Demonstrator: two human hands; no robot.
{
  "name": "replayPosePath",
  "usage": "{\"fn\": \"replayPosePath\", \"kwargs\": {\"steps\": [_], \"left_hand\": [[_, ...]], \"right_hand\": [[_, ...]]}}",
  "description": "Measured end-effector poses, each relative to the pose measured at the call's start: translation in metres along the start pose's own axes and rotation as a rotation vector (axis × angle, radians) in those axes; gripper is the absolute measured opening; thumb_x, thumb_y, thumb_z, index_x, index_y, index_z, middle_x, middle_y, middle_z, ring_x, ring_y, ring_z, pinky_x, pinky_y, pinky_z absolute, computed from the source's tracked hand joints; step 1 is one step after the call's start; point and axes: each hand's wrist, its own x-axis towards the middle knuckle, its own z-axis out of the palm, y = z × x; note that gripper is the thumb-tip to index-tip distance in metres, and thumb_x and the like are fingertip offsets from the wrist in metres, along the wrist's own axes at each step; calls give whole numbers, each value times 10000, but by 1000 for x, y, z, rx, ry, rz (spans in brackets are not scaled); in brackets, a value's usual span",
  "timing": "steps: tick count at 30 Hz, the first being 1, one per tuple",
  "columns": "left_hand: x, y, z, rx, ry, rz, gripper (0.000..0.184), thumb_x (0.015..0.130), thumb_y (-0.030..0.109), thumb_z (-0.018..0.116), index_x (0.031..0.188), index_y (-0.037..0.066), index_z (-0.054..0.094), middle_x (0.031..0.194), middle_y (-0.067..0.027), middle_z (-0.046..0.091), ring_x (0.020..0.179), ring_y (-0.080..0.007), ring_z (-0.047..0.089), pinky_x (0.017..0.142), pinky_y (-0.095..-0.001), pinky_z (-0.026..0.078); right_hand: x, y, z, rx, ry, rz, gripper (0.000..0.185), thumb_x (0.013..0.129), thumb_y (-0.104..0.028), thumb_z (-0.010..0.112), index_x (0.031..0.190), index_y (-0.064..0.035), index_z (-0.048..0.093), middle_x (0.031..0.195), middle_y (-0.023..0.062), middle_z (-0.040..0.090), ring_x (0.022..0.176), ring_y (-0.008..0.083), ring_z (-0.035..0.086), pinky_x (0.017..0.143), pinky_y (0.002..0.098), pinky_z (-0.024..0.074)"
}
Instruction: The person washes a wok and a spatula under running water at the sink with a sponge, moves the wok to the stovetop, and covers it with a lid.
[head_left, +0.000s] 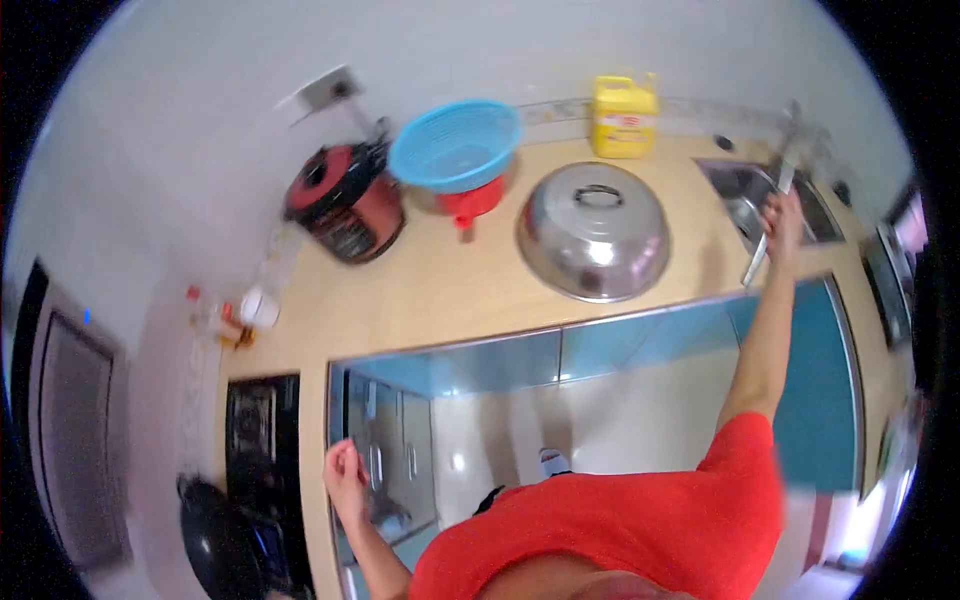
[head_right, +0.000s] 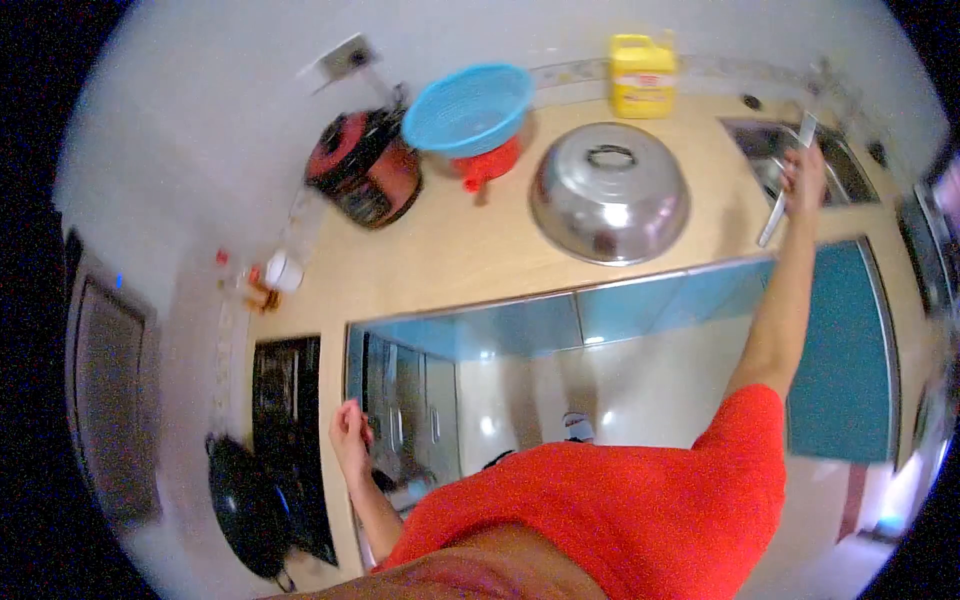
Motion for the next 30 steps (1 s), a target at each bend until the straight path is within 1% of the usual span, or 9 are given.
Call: {"fn": "replayPosePath", "kwargs": {"steps": [3, 5, 7, 10, 13, 15, 19, 22, 30], "left_hand": [[-2, -6, -14, -59, 3, 24, 186, 888, 233, 548, 988, 79, 570, 624, 39, 484, 447, -38, 381, 383, -186, 271], [-9, -16, -33, -57, 11, 7, 165, 885, 204, 546, 985, 75, 570, 661, 49, 498, 491, -28, 404, 413, -172, 297], [-22, -25, -54, -123, 78, 29, 171, 880, 215, 556, 980, 76, 565, 671, 40, 506, 495, -34, 417, 413, -182, 304], [-44, -35, -98, -155, 181, -42, 159, 870, 160, 558, 986, 52, 552, 733, 12, 550, 522, -39, 453, 441, -176, 358], [-66, -63, -153, -171, 330, -13, 156, 862, 141, 563, 982, 41, 550, 743, 4, 552, 540, -43, 457, 449, -183, 370], [-91, -69, -194, -202, 409, -32, 149, 863, 137, 557, 972, 35, 551, 744, 4, 550, 547, -44, 454, 452, -184, 368], [-140, -105, -284, -292, 621, -55, 147, 866, 150, 555, 961, 39, 561, 721, 9, 542, 541, -39, 449, 451, -183, 360], [-184, -126, -349, -328, 761, -60, 160, 890, 150, 519, 998, 36, 555, 696, -3, 520, 493, -53, 439, 398, -191, 334], [-230, -147, -462, -542, 1063, -18, 248, 893, 226, 530, 1042, 28, 523, 744, -16, 525, 479, -44, 429, 402, -186, 326]], "right_hand": [[48, 74, -45, -56, 210, 238, 371, 896, -275, 450, 1204, -69, 467, 1037, 70, 576, 810, 240, 572, 701, 349, 469], [100, 128, -68, -583, 62, 135, 508, 881, -356, 450, 1254, -12, 433, 1246, 130, 478, 1123, 313, 466, 936, 421, 377], [-4, 71, 65, 50, 257, 299, 520, 911, -367, 382, 1285, -5, 389, 1297, 186, 415, 1207, 317, 391, 1005, 452, 333], [87, 157, 127, 517, -1172, 415, 376, 904, -367, 451, 1066, -31, 495, 862, 53, 553, 598, 104, 488, 525, 240, 453], [-104, 100, 321, 81, -744, 398, 298, 900, -376, 479, 941, -81, 499, 695, -23, 457, 444, 59, 284, 379, 188, 278], [-251, 59, 409, -89, -877, 242, 336, 898, -369, 491, 1073, -83, 513, 783, -4, 496, 522, 60, 368, 452, 204, 335], [-552, -27, 509, -191, -1416, -72, 435, 923, -262, 452, 1284, -20, 435, 1283, 95, 452, 1120, 162, 431, 934, 280, 326], [-684, -16, 581, -260, -1927, -560, 357, 921, -140, 456, 1275, -95, 475, 744, -21, 441, 654, 81, 402, 603, 207, 375], [-962, 9, 681, -665, -2341, -1704, 286, 819, -145, 525, 1083, -197, 621, 961, 122, 637, 895, 320, 598, 775, 419, 480]]}}
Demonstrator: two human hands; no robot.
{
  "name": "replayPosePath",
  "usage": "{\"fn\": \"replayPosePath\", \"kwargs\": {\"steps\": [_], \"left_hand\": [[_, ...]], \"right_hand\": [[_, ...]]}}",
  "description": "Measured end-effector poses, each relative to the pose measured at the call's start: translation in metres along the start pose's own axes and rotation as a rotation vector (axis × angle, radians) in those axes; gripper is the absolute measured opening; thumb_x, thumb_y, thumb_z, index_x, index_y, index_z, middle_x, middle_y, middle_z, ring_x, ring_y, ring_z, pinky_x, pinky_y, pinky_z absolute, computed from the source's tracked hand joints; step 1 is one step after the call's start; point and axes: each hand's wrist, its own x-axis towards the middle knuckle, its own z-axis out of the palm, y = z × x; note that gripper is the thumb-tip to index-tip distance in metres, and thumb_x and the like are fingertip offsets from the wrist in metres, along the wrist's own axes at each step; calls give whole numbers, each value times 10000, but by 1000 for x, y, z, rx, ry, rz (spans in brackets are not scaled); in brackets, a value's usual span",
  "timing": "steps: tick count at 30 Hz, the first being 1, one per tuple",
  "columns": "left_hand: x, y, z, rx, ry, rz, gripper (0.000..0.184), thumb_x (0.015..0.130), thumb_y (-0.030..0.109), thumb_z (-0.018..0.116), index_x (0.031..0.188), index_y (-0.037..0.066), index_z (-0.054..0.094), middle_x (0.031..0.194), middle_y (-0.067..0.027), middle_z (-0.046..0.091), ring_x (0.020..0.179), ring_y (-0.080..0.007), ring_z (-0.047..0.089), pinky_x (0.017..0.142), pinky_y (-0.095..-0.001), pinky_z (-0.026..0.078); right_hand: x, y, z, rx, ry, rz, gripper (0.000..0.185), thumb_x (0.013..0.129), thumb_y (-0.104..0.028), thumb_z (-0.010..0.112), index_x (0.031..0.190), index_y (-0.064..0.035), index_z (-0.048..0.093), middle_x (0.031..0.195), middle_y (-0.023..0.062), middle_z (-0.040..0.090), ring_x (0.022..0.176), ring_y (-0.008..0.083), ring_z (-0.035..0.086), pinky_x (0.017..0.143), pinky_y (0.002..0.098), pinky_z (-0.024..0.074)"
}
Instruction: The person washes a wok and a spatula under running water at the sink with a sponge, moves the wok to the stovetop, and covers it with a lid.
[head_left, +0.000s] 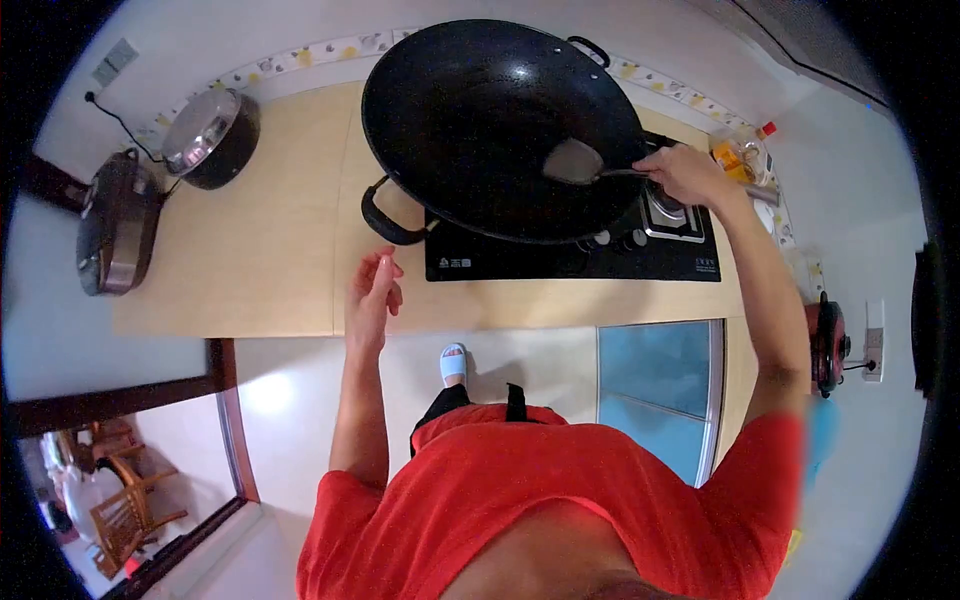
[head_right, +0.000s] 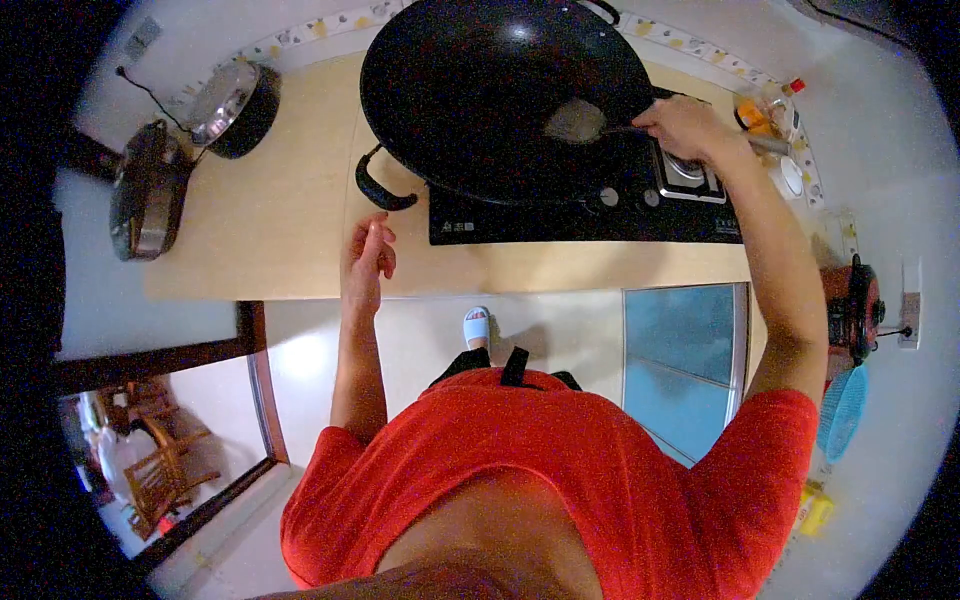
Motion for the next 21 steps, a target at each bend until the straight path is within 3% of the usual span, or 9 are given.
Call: {"fn": "replayPosePath", "kwargs": {"steps": [5, 8, 11, 12, 14, 18, 21], "left_hand": [[37, -7, 5, -158, 52, 9, 248, 873, 197, 562, 1045, 32, 493, 747, -5, 512, 493, -50, 432, 414, -185, 325], [44, 7, 24, -60, 115, 10, 257, 856, 200, 582, 1024, 28, 490, 742, 6, 501, 519, -51, 435, 434, -188, 334], [54, -4, 25, 105, 155, 49, 211, 791, 137, 606, 911, 37, 464, 715, 14, 463, 584, -62, 430, 502, -209, 352], [56, -8, 25, 163, 169, 70, 200, 779, 121, 604, 887, 39, 457, 709, 15, 455, 596, -65, 428, 516, -213, 354], [54, -3, 35, 81, 255, 41, 176, 758, 86, 588, 837, 41, 438, 705, 12, 445, 612, -67, 419, 531, -212, 354], [52, 5, 37, 107, 243, 68, 150, 764, 76, 576, 829, 29, 449, 697, 13, 446, 617, -63, 416, 543, -205, 356], [52, -4, 32, 157, 241, 120, 113, 759, 55, 561, 810, 20, 467, 678, 10, 446, 618, -70, 422, 550, -217, 362]], "right_hand": [[44, -2, -25, -192, -279, 57, 302, 765, -117, 540, 1039, -186, 648, 973, 144, 631, 921, 324, 592, 802, 420, 481], [57, 7, -25, -201, -362, 76, 320, 751, -114, 539, 1045, -183, 644, 973, 143, 629, 940, 326, 586, 806, 427, 478], [67, 11, -7, -186, -245, -88, 386, 732, -97, 536, 1097, -194, 617, 896, 146, 637, 867, 335, 600, 779, 442, 484], [77, 21, 17, -128, -160, -156, 446, 725, -72, 533, 1149, -202, 583, 801, 150, 631, 773, 346, 598, 728, 460, 493], [93, 1, 32, -34, -82, -104, 495, 724, -56, 531, 1200, -193, 541, 761, 154, 615, 732, 349, 586, 703, 451, 495], [163, -33, 89, 182, 196, -227, 553, 759, -48, 524, 1287, -184, 435, 780, 177, 610, 712, 347, 593, 666, 451, 489], [206, -77, 93, 445, 454, -313, 476, 842, -85, 504, 1293, -209, 416, 827, 176, 605, 741, 358, 588, 660, 424, 477]]}}
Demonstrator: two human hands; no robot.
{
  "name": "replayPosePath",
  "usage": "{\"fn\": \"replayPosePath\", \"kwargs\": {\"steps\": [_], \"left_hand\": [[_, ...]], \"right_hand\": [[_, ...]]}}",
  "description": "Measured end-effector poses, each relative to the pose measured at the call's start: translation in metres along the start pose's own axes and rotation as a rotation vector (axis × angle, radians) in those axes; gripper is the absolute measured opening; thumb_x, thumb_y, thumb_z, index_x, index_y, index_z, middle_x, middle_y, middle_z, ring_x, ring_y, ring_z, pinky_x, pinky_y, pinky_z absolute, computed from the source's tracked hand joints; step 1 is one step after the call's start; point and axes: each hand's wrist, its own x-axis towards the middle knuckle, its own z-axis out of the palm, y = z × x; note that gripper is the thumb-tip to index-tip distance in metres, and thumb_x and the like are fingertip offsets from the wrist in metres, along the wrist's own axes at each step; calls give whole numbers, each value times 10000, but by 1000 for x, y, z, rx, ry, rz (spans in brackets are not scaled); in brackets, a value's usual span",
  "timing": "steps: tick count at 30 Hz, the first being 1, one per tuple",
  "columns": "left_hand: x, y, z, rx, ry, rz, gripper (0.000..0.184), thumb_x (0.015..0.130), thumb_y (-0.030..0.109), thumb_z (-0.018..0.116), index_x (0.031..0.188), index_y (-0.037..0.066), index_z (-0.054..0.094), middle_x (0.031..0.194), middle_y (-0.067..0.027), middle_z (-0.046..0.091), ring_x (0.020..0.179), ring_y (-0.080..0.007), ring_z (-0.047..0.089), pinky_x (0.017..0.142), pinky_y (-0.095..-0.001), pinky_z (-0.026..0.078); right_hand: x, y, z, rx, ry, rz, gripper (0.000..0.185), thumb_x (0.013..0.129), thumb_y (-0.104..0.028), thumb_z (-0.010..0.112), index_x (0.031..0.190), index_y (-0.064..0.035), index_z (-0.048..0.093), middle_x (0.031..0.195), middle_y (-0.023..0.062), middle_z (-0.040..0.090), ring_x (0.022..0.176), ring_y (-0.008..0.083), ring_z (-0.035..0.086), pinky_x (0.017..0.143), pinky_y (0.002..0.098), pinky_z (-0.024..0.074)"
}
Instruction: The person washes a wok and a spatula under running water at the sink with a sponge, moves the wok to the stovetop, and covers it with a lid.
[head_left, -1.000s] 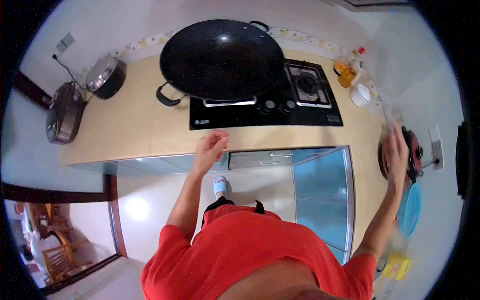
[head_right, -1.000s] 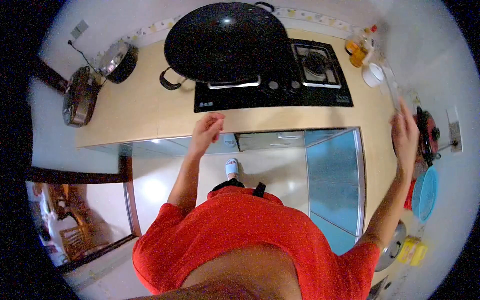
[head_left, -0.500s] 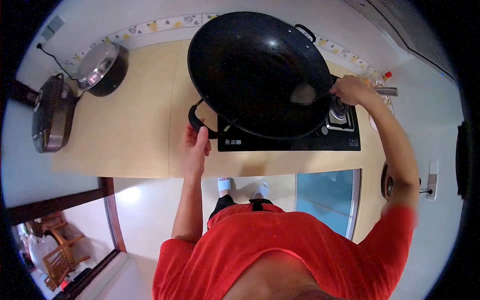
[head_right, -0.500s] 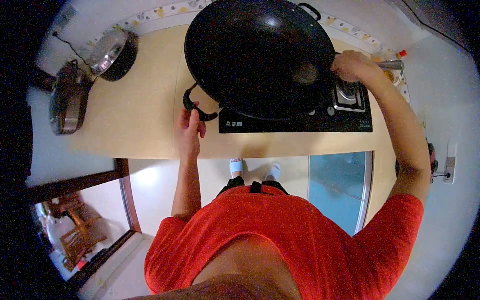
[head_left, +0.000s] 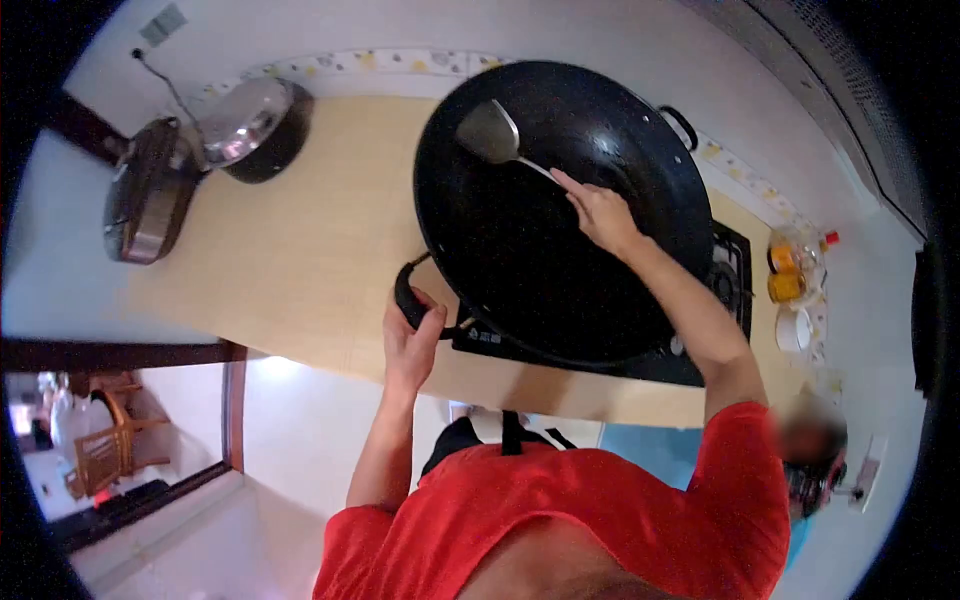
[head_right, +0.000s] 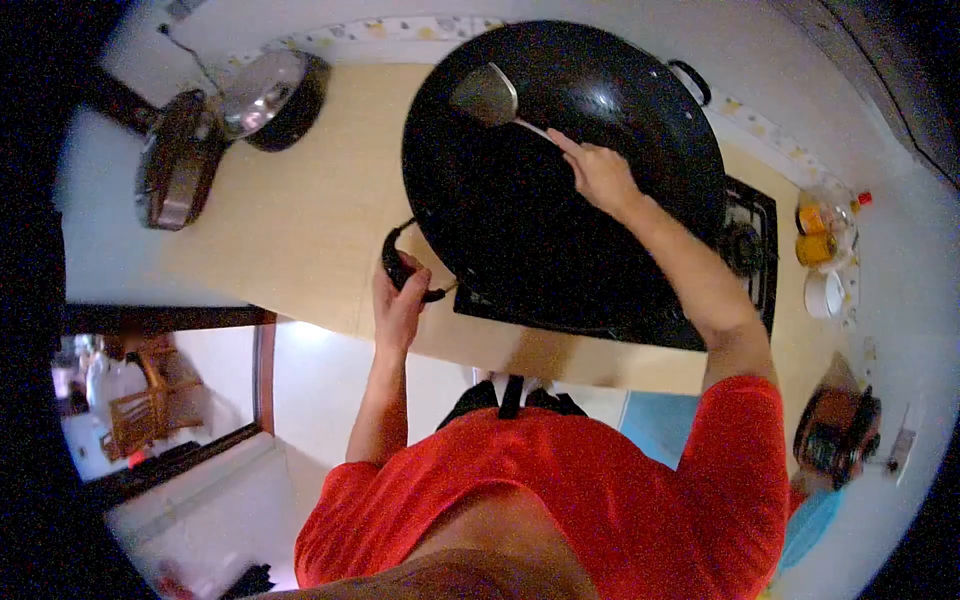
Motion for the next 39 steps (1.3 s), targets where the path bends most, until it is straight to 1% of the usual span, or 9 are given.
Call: {"fn": "replayPosePath", "kwargs": {"steps": [3, 9, 12, 15, 16, 20, 26, 32, 39], "left_hand": [[1, 8, 3, 60, 35, -22, 116, 736, 42, 559, 767, 30, 448, 666, 13, 434, 622, -74, 420, 554, -227, 365], [-2, 11, 6, 75, 64, -23, 99, 754, 74, 552, 752, 57, 454, 626, 31, 430, 535, -64, 392, 488, -222, 332], [-7, 19, 15, -28, 140, -108, 99, 765, 89, 565, 756, 62, 470, 631, 35, 438, 526, -61, 394, 481, -223, 327], [-6, 13, 12, -63, 87, -95, 146, 780, 103, 597, 818, 64, 462, 659, 31, 440, 568, -55, 413, 490, -198, 333], [-5, 8, 13, -42, 112, -65, 152, 774, 103, 604, 818, 75, 462, 650, 32, 444, 536, -52, 400, 455, -197, 313], [-1, -2, 15, -26, 152, -24, 167, 756, 86, 611, 827, 91, 459, 646, 26, 459, 491, -49, 389, 404, -194, 290], [-1, 4, 16, -72, 149, -22, 149, 706, 0, 541, 815, 34, 446, 702, 13, 456, 623, -67, 420, 560, -201, 363], [2, 0, 8, -24, 66, -8, 100, 688, 14, 534, 731, 31, 445, 638, 16, 445, 588, -71, 413, 540, -212, 356], [-2, 2, 11, -61, 57, 31, 157, 741, 95, 575, 831, 70, 448, 704, 19, 443, 588, -63, 401, 504, -204, 344]], "right_hand": [[22, -22, -1, 90, 191, -63, 465, 846, -106, 514, 1290, -214, 424, 712, 152, 569, 631, 338, 573, 597, 430, 479], [-5, -27, -66, 120, 144, -201, 423, 859, -132, 504, 1273, -199, 446, 810, 176, 608, 674, 347, 580, 618, 437, 479], [-47, -25, -135, 34, -328, 46, 330, 865, -161, 505, 1184, -240, 542, 768, 195, 592, 681, 362, 572, 618, 417, 445], [-87, 3, -175, -72, -569, -73, 289, 825, -102, 545, 1095, -177, 613, 845, 154, 634, 699, 301, 599, 652, 396, 454], [-85, -19, -196, -188, -766, 128, 274, 806, -99, 558, 1062, -161, 633, 860, 152, 632, 758, 298, 602, 667, 403, 456], [-92, -1, -200, -280, -889, 100, 306, 800, -81, 549, 1086, -159, 627, 814, 137, 633, 777, 292, 598, 706, 399, 452], [-78, -9, -127, -248, -720, 192, 428, 788, -41, 505, 1195, -168, 549, 804, 206, 609, 778, 349, 579, 702, 437, 461], [-3, 3, -9, -124, -151, 56, 460, 857, -115, 469, 1306, -186, 398, 726, 190, 605, 659, 369, 587, 621, 463, 483], [31, -42, -69, -163, 123, 70, 443, 879, -169, 481, 1312, -184, 386, 759, 186, 611, 643, 360, 582, 589, 452, 476]]}}
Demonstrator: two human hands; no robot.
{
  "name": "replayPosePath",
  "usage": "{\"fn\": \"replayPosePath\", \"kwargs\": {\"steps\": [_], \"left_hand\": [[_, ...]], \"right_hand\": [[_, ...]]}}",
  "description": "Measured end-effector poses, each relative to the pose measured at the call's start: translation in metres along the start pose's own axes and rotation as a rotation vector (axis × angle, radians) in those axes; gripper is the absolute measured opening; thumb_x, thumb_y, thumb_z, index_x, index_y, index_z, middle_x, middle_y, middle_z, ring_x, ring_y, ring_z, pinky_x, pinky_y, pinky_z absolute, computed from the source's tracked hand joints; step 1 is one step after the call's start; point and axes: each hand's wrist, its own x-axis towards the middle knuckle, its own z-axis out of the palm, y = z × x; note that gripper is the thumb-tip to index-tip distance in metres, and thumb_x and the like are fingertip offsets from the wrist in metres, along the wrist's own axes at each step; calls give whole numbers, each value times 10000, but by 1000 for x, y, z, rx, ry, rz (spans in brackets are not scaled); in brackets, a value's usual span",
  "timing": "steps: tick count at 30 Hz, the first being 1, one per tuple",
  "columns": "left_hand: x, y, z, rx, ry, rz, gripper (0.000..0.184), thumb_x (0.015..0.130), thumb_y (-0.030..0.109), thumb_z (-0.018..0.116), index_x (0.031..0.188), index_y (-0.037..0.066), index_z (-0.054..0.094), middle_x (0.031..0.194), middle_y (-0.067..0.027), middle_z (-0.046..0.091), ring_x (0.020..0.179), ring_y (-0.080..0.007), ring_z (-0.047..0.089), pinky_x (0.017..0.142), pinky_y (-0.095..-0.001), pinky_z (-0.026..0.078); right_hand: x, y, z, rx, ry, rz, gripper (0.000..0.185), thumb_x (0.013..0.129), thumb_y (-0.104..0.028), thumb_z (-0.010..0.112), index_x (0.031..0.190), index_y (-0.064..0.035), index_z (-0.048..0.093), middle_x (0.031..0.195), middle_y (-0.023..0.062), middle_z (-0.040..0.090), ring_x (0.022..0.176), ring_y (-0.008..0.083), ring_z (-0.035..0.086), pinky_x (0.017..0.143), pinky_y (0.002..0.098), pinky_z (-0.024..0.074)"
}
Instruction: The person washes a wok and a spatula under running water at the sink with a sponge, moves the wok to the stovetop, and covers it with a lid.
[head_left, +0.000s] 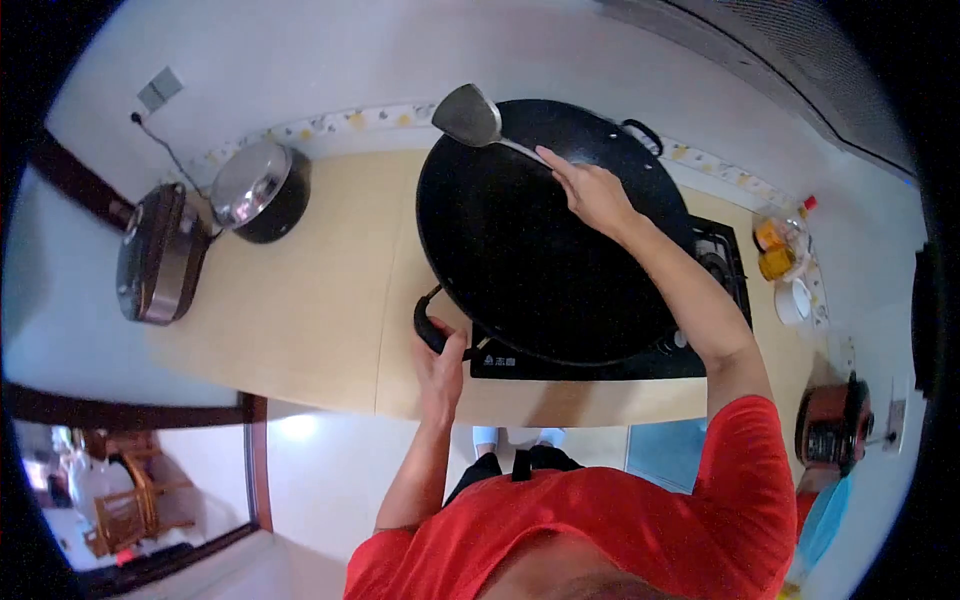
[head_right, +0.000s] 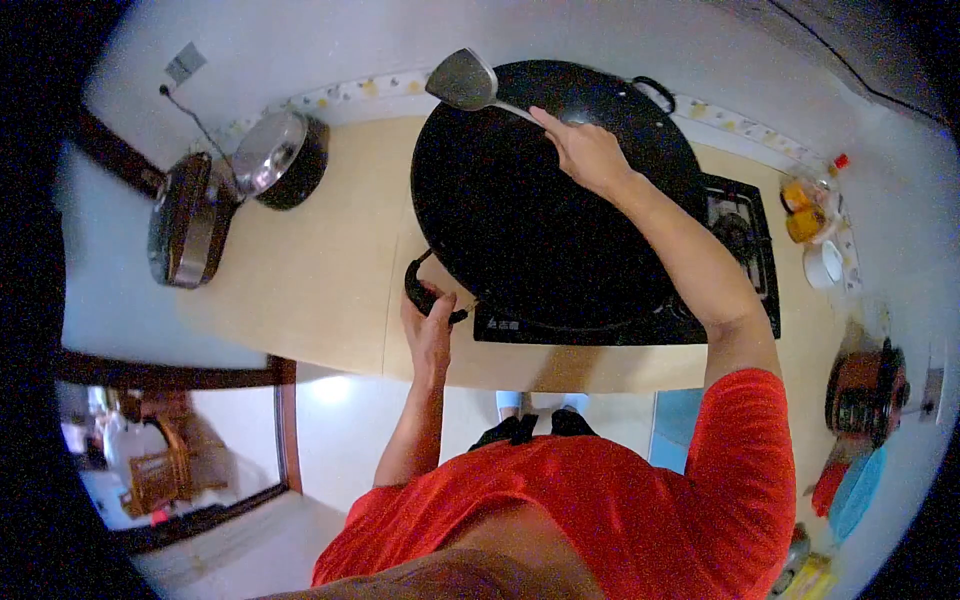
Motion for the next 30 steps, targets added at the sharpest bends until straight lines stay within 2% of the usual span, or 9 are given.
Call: {"fn": "replayPosePath", "kwargs": {"steps": [4, 6, 10, 12, 16, 22, 25, 28, 30], "left_hand": [[-7, 9, -7, -83, -68, -244, 306, 822, 258, 614, 1011, 68, 468, 763, 29, 450, 622, -56, 421, 502, -211, 347], [-13, 5, -12, -170, -166, -190, 282, 885, 273, 541, 1089, 94, 467, 662, 40, 447, 452, -34, 361, 384, -176, 252], [-41, -12, -17, -168, -345, -234, 288, 902, 316, 506, 1055, 72, 495, 598, 44, 426, 439, -21, 336, 374, -174, 226], [-61, -18, -6, -155, -453, -226, 244, 915, 292, 483, 1007, 67, 504, 595, 37, 428, 441, -31, 341, 369, -182, 226], [-115, -5, 57, -64, -699, -124, 206, 925, 252, 462, 976, 60, 517, 585, 32, 420, 439, -35, 337, 369, -186, 232], [-246, -9, 175, 28, -1012, -21, 192, 926, 224, 455, 931, 49, 534, 569, 38, 410, 421, -30, 332, 368, -171, 228], [-328, -32, 224, 46, -1149, 3, 222, 930, 242, 453, 934, 32, 525, 563, 32, 397, 395, -30, 307, 348, -174, 212], [-422, -61, 264, 105, -1281, -96, 230, 932, 262, 452, 920, 44, 524, 536, 33, 393, 386, -36, 315, 339, -177, 205], [-483, -63, 281, 114, -1377, -150, 197, 926, 244, 470, 915, 56, 525, 532, 37, 400, 392, -32, 334, 341, -172, 215]], "right_hand": [[-36, -13, -71, 1, -58, 110, 368, 887, -182, 472, 1255, -197, 469, 743, 193, 607, 669, 363, 577, 613, 457, 461], [-77, -15, -106, -27, -53, 145, 357, 888, -184, 470, 1244, -201, 482, 724, 194, 600, 668, 362, 574, 629, 462, 453], [-190, -7, -166, -123, -70, 277, 390, 895, -188, 471, 1276, -267, 442, 734, 185, 584, 605, 335, 556, 605, 408, 449], [-258, -9, -199, -52, -66, 424, 381, 893, -160, 474, 1268, -224, 460, 754, 197, 584, 609, 340, 552, 621, 412, 438], [-414, -24, -262, -138, 12, 657, 380, 901, -145, 454, 1281, -163, 441, 982, 208, 598, 827, 374, 590, 720, 388, 461], [-684, -111, -353, -303, 318, 1192, 357, 899, -166, 474, 1256, -153, 478, 714, 153, 562, 558, 221, 496, 564, 320, 417], [-822, -168, -373, -385, 657, 1274, 334, 892, -249, 494, 1210, -152, 521, 781, 173, 601, 620, 298, 560, 585, 356, 448], [-980, -218, -369, -665, 999, 1286, 322, 896, -238, 501, 1184, -100, 539, 725, 70, 614, 607, 155, 554, 554, 270, 431], [-1092, -252, -362, -414, 1338, 1557, 320, 899, -270, 504, 1159, -89, 548, 627, 2, 527, 534, 95, 488, 472, 232, 392]]}}
